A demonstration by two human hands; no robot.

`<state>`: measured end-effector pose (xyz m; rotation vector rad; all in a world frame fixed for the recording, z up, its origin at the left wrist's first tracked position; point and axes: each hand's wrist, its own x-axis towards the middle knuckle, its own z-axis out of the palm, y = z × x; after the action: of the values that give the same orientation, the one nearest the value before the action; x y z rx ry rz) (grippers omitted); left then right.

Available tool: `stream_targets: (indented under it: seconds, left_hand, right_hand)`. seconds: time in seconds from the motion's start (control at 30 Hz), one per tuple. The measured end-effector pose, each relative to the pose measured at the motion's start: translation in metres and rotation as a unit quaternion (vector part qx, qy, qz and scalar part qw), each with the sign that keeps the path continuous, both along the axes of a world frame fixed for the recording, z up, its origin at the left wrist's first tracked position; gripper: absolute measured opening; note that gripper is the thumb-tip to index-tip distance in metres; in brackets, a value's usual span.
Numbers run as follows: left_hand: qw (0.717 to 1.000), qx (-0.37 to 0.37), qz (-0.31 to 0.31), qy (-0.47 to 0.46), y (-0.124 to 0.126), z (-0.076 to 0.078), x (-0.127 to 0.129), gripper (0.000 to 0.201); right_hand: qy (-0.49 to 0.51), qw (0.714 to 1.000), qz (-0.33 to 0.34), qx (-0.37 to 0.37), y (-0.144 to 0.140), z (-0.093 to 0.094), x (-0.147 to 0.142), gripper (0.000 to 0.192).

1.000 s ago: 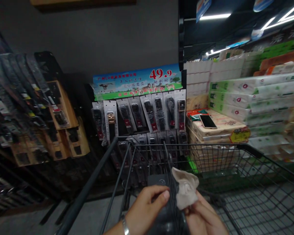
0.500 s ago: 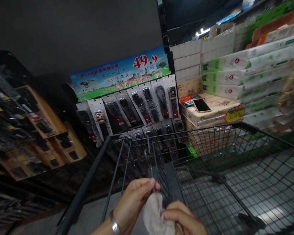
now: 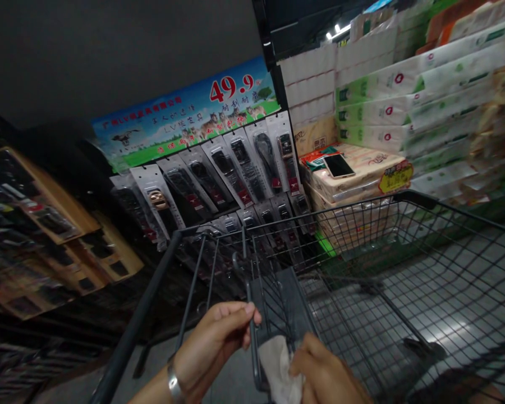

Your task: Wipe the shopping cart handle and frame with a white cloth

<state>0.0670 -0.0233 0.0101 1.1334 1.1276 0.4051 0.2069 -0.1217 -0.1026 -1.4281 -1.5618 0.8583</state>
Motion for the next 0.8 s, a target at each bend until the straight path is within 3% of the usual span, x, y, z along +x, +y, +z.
stream_targets:
  seconds: [0.1, 0.2, 0.3, 0.37, 0.57, 0.8]
  left_hand:
    - [1.0, -0.008, -0.011, -0.004, 0.0, 0.0, -0.003, 0.03]
    - [1.0, -0.021, -0.021, -0.001, -0.001, 0.003, -0.004, 0.03]
    - [0.999, -0.046, -0.022, -0.013, -0.002, 0.005, -0.004, 0.029]
    - [0.999, -0.046, -0.019, -0.018, -0.002, 0.005, -0.004, 0.029]
    - [0.999, -0.024, -0.035, 0.008, 0.0, 0.008, -0.004, 0.033]
    - [0.999, -0.008, -0.035, 0.016, 0.003, 0.008, -0.009, 0.032]
  right_hand:
    - [0.02, 1.0, -0.024, 0.003, 0.006, 0.018, 0.022, 0.029]
    - [0.064, 0.995, -0.062, 0.045, 0.019, 0.051, 0.036, 0.028]
    - [0.11, 0.99, -0.038, 0.076, 0.036, 0.072, 0.032, 0.02]
    - [0.112, 0.989, -0.002, 0.093, 0.049, 0.07, 0.022, 0.017]
    - [0.06, 0.985, 0.057, 0.149, 0.078, 0.033, 0.001, 0.023]
    - [0.08, 0.977, 0.045, 0.192, 0.091, 0.029, -0.001, 0.024]
